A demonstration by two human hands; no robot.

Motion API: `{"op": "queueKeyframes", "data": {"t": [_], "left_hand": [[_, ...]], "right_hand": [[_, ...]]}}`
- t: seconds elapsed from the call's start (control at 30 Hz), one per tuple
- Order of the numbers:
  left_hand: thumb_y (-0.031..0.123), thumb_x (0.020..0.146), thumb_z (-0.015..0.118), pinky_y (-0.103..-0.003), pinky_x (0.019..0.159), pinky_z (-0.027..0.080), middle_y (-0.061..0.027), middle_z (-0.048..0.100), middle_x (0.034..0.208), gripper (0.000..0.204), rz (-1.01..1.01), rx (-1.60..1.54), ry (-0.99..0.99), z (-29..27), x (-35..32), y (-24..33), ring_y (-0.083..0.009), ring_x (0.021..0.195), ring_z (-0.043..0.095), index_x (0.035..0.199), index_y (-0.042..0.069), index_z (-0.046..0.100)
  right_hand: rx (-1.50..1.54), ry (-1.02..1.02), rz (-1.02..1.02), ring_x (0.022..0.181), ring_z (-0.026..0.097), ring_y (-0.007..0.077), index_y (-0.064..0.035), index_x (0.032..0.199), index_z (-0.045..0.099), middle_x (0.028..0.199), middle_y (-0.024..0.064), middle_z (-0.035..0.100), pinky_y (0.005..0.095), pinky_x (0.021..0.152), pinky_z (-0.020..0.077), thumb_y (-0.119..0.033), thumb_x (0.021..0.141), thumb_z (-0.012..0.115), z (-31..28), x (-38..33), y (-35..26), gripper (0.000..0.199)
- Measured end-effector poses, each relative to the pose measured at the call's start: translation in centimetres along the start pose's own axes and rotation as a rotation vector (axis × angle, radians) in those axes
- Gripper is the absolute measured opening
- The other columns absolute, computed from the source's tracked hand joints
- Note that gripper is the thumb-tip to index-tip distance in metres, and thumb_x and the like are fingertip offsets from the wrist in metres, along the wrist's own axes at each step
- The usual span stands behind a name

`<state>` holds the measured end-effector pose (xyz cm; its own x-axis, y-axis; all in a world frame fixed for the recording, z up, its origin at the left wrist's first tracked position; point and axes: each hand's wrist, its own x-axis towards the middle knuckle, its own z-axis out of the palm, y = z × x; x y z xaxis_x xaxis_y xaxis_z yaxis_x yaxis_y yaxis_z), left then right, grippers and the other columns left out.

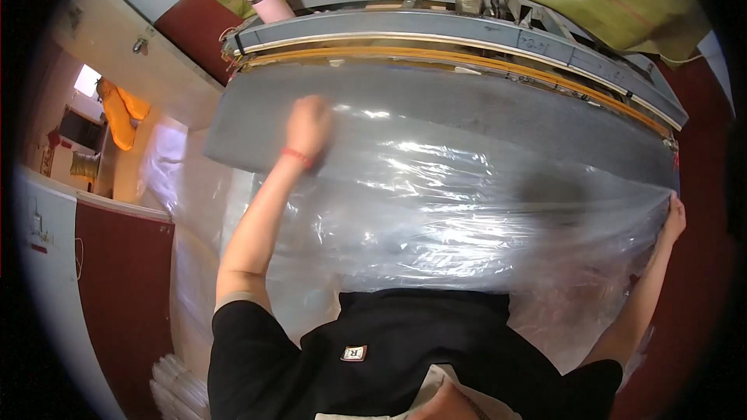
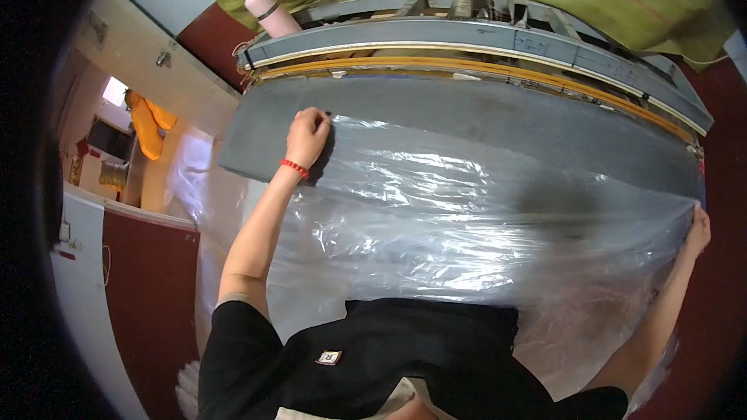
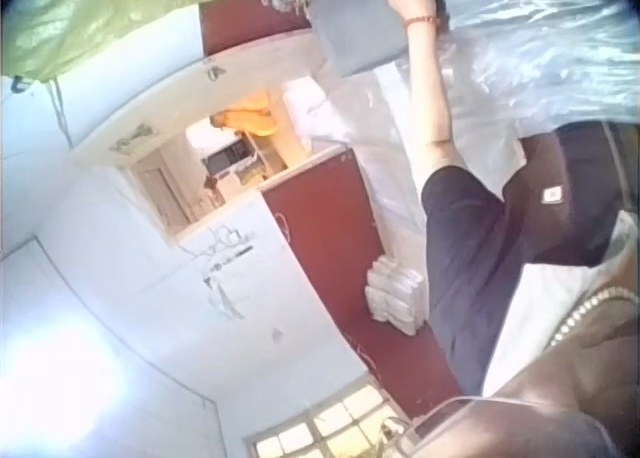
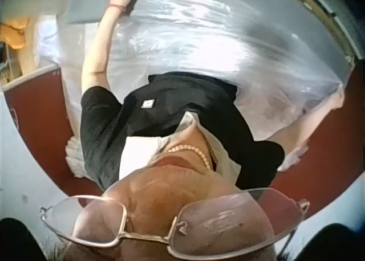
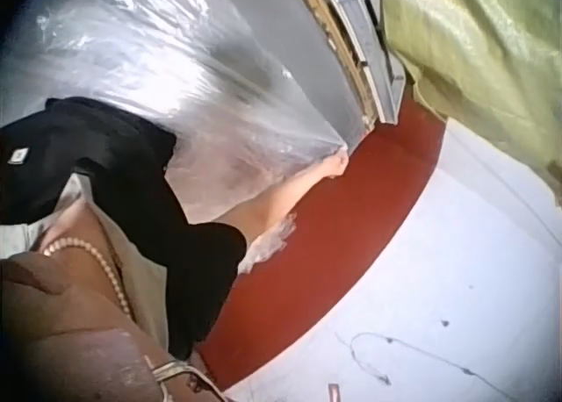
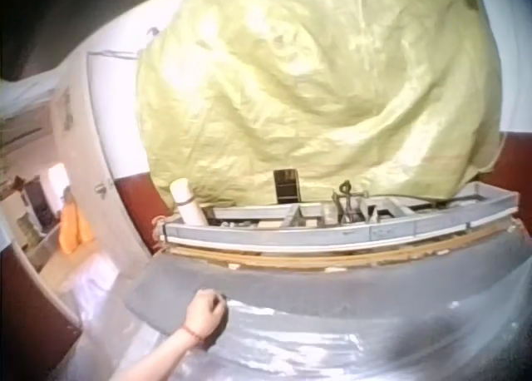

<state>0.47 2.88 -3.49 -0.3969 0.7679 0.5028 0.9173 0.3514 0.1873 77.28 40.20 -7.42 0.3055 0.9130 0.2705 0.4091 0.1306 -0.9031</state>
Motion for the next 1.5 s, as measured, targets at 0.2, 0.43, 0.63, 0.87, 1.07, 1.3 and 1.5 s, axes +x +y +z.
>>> {"op": "queueKeyframes", "data": {"t": [0.2, 0.43, 0.63, 0.87, 1.07, 1.3, 1.5], "left_hand": [[0.017, 0.084, 0.042, -0.025, 0.053, 0.038, -0.0026, 0.048, 0.067, 0.014, -0.676, -0.793, 0.375, 3.3, 3.4, -2.7, -0.0105, 0.06, 0.045, 0.08, 0.005, 0.046], [0.014, 0.081, 0.049, -0.023, 0.048, 0.037, -0.0024, 0.05, 0.06, 0.011, -0.627, -0.685, 0.51, 6.7, 9.2, -11.1, -0.0094, 0.052, 0.044, 0.074, 0.004, 0.049], [0.017, 0.078, 0.057, -0.022, 0.054, 0.037, 0.0006, 0.05, 0.063, 0.016, -0.561, -0.738, 0.484, 7.5, 9.8, -11.9, -0.0084, 0.058, 0.043, 0.071, 0.003, 0.053], [0.017, 0.081, 0.051, -0.024, 0.038, 0.03, -0.0017, 0.047, 0.059, 0.016, -0.658, -0.963, 0.403, 6.0, 10.1, -11.3, -0.0089, 0.044, 0.039, 0.071, 0.005, 0.049], [0.009, 0.078, 0.043, -0.021, 0.041, 0.033, -0.0015, 0.048, 0.066, 0.004, -0.739, -0.906, 0.508, 5.3, 10.1, -8.5, -0.0083, 0.047, 0.042, 0.077, 0.007, 0.046], [0.007, 0.077, 0.052, -0.018, 0.05, 0.031, 0.0016, 0.047, 0.07, 0.006, -0.478, -0.988, 0.246, -4.3, 3.6, -2.6, -0.0041, 0.058, 0.04, 0.082, 0.01, 0.049], [0.01, 0.083, 0.049, -0.034, 0.087, 0.034, -0.0122, 0.049, 0.101, 0.025, -0.33, -0.06, 0.56, -6.3, -6.9, -1.9, -0.0234, 0.098, 0.045, 0.104, -0.003, 0.047]], "right_hand": [[-0.121, 0.095, -0.141, 0.071, 0.053, 0.0102, -0.0029, 0.083, 0.062, 0.077, 0.0025, 0.059, 0.0231, 0.064, 0.0425, -0.028, 0.078, 0.06, 10.2, 0.7, -4.6, 0.026], [0.064, 0.168, -0.199, 0.067, 0.054, 0.0111, -0.0014, 0.079, 0.06, 0.072, 0.0042, 0.06, 0.0249, 0.065, 0.0428, -0.027, 0.076, 0.063, 22.2, -0.1, -8.6, 0.026], [-0.101, 0.308, -0.148, 0.068, 0.057, 0.0169, -0.0021, 0.078, 0.058, 0.072, 0.0082, 0.061, 0.0283, 0.067, 0.0442, -0.026, 0.068, 0.067, 22.4, -0.2, -9.4, 0.027], [0.046, 0.42, -0.105, 0.073, 0.057, 0.0226, -0.0007, 0.084, 0.054, 0.079, 0.0131, 0.06, 0.0317, 0.071, 0.0434, -0.019, 0.071, 0.057, 22.4, 1.1, -8.7, 0.023], [0.305, 0.291, 0.066, 0.076, 0.057, 0.0214, 0.0004, 0.09, 0.052, 0.079, 0.0124, 0.059, 0.0315, 0.075, 0.0435, -0.023, 0.074, 0.058, 20.8, -0.1, -9.5, 0.028], [-0.359, 0.514, -0.495, 0.099, 0.048, 0.0265, 0.0012, 0.105, 0.051, 0.106, 0.016, 0.052, 0.0349, 0.087, 0.0355, -0.026, 0.079, 0.059, 7.3, -10.8, -13.5, 0.039], [-0.697, 0.895, 0.069, 0.102, 0.048, 0.0301, -0.0018, 0.114, 0.047, 0.109, 0.0162, 0.052, 0.0411, 0.086, 0.0375, -0.043, 0.071, 0.063, -2.2, -12.9, -0.9, 0.062]]}}
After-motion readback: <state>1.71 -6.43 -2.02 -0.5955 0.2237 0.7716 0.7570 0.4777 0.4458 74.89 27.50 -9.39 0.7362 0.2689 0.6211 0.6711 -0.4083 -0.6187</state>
